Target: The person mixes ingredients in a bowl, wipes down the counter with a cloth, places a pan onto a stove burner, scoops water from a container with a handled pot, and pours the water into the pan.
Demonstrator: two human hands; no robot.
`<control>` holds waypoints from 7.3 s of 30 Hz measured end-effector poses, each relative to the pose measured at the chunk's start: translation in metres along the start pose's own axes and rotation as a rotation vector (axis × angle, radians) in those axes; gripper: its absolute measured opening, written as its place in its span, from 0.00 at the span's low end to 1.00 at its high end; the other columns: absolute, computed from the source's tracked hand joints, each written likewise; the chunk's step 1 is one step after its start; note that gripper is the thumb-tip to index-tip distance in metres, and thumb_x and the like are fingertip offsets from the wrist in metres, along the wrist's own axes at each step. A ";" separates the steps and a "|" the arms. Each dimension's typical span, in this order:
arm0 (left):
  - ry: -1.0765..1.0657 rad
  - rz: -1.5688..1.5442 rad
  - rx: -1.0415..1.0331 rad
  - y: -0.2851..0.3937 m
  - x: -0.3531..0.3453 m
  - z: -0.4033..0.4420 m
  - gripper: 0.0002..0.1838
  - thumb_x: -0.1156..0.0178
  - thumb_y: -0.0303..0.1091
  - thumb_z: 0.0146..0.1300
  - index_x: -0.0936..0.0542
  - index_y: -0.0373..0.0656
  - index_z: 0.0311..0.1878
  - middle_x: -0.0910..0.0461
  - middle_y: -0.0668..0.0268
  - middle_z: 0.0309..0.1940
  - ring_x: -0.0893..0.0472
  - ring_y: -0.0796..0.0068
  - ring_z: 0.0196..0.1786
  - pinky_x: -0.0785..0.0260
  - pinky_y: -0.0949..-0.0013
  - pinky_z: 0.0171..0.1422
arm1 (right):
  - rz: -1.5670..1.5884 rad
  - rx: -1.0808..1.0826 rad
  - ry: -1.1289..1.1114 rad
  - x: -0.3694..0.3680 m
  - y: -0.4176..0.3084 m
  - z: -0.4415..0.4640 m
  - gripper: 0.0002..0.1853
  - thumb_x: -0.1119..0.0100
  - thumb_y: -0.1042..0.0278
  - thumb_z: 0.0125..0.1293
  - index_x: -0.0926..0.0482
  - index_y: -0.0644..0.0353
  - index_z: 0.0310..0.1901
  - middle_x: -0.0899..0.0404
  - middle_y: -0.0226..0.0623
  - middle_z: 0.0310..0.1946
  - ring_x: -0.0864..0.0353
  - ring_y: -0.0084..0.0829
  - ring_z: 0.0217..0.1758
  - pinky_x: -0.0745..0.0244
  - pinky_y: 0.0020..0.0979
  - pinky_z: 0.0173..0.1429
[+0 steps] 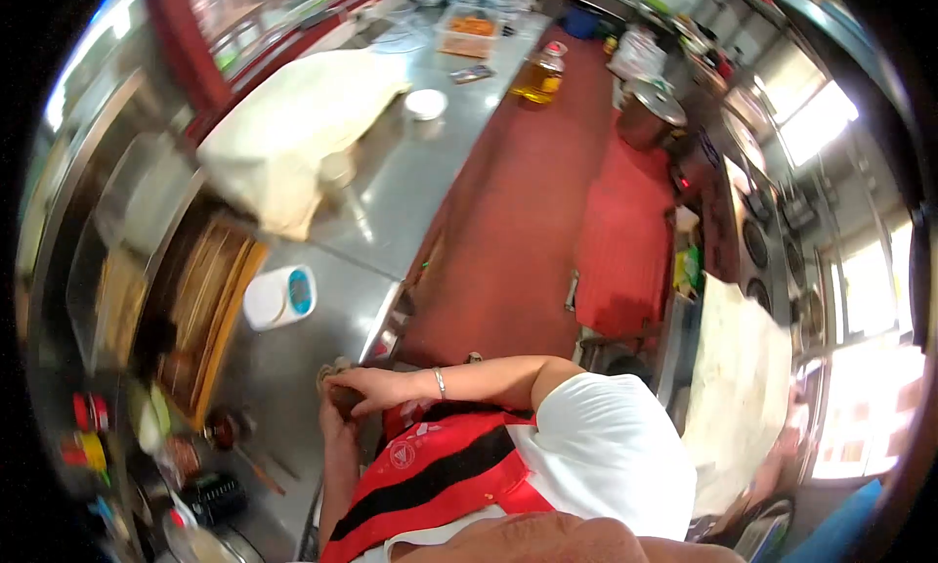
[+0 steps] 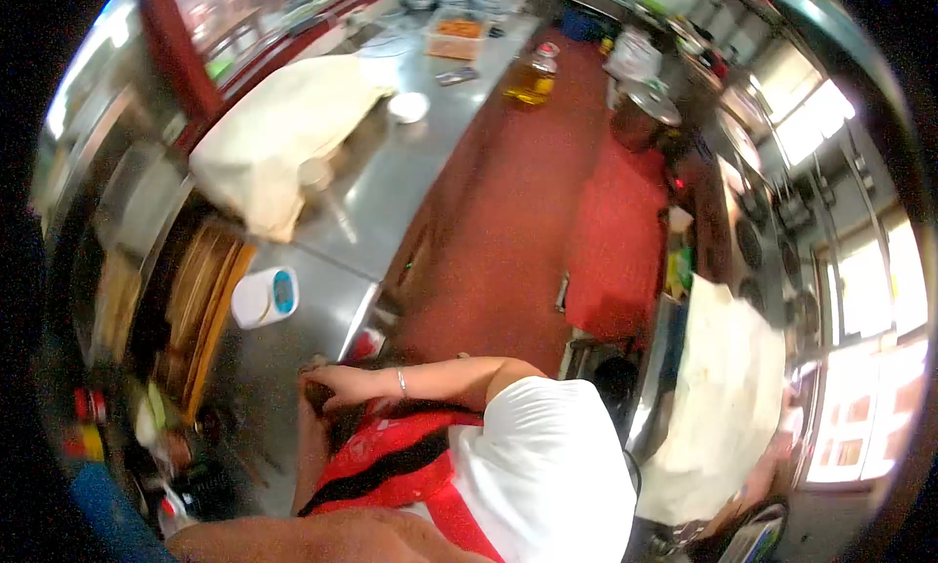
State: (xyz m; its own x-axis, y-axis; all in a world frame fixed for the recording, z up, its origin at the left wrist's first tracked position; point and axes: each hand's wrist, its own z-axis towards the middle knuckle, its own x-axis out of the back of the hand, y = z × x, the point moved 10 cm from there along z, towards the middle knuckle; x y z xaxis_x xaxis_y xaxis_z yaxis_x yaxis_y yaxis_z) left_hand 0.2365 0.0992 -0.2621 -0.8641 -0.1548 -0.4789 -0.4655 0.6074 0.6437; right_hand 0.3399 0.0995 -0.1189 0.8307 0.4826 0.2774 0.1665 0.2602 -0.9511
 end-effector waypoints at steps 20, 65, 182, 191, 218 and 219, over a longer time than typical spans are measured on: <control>-0.147 1.090 -0.351 -0.082 -0.182 0.161 0.16 0.48 0.37 0.69 0.23 0.34 0.51 0.20 0.55 0.44 0.22 0.68 0.46 0.31 0.68 0.54 | -0.167 -0.973 1.046 0.299 0.172 -0.475 0.24 0.38 0.60 0.56 0.24 0.66 0.51 0.20 0.50 0.45 0.22 0.46 0.50 0.28 0.39 0.55; -1.716 1.852 -0.178 -0.542 -1.005 0.173 0.11 0.42 0.30 0.62 0.19 0.38 0.46 0.16 0.60 0.37 0.17 0.72 0.41 0.27 0.71 0.46 | 0.357 -1.378 1.349 0.615 0.368 -0.857 0.18 0.43 0.51 0.56 0.17 0.59 0.26 0.16 0.46 0.32 0.17 0.43 0.37 0.24 0.42 0.47; -1.819 2.389 -0.240 -0.807 -1.340 0.459 0.21 0.46 0.48 0.64 0.17 0.39 0.28 0.19 0.58 0.22 0.18 0.64 0.29 0.27 0.58 0.39 | 0.089 -1.482 2.674 0.777 0.161 -1.215 0.13 0.38 0.65 0.51 0.28 0.66 0.29 0.27 0.40 0.16 0.24 0.32 0.20 0.29 0.35 0.28; -1.278 2.290 0.328 -0.753 -1.303 0.441 0.13 0.47 0.38 0.67 0.18 0.39 0.36 0.18 0.62 0.25 0.20 0.74 0.24 0.31 0.71 0.26 | 0.016 -1.437 2.769 0.750 0.170 -1.254 0.07 0.40 0.71 0.52 0.28 0.64 0.28 0.29 0.31 0.14 0.31 0.22 0.15 0.36 0.29 0.22; -1.571 2.118 0.331 -0.874 -1.306 0.350 0.11 0.44 0.23 0.57 0.18 0.37 0.42 0.18 0.66 0.28 0.21 0.80 0.28 0.31 0.75 0.31 | 0.276 -1.612 3.059 0.590 0.137 -1.193 0.11 0.38 0.65 0.52 0.26 0.64 0.29 0.24 0.41 0.18 0.21 0.36 0.20 0.27 0.37 0.29; -1.579 2.080 0.365 -0.876 -1.306 0.348 0.11 0.43 0.24 0.57 0.17 0.37 0.42 0.18 0.66 0.28 0.21 0.80 0.28 0.30 0.74 0.32 | 0.199 -1.686 3.037 0.588 0.136 -1.195 0.11 0.38 0.65 0.52 0.26 0.64 0.28 0.24 0.42 0.18 0.21 0.37 0.20 0.27 0.37 0.29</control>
State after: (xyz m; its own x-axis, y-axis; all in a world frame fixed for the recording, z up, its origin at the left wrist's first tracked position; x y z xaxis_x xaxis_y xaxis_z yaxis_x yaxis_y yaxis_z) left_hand 1.8396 0.0402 -0.4086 0.7144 0.6528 0.2520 0.4022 -0.6777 0.6155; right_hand 1.4863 -0.5810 -0.2471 -0.6699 -0.2572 0.6965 -0.7144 -0.0322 -0.6990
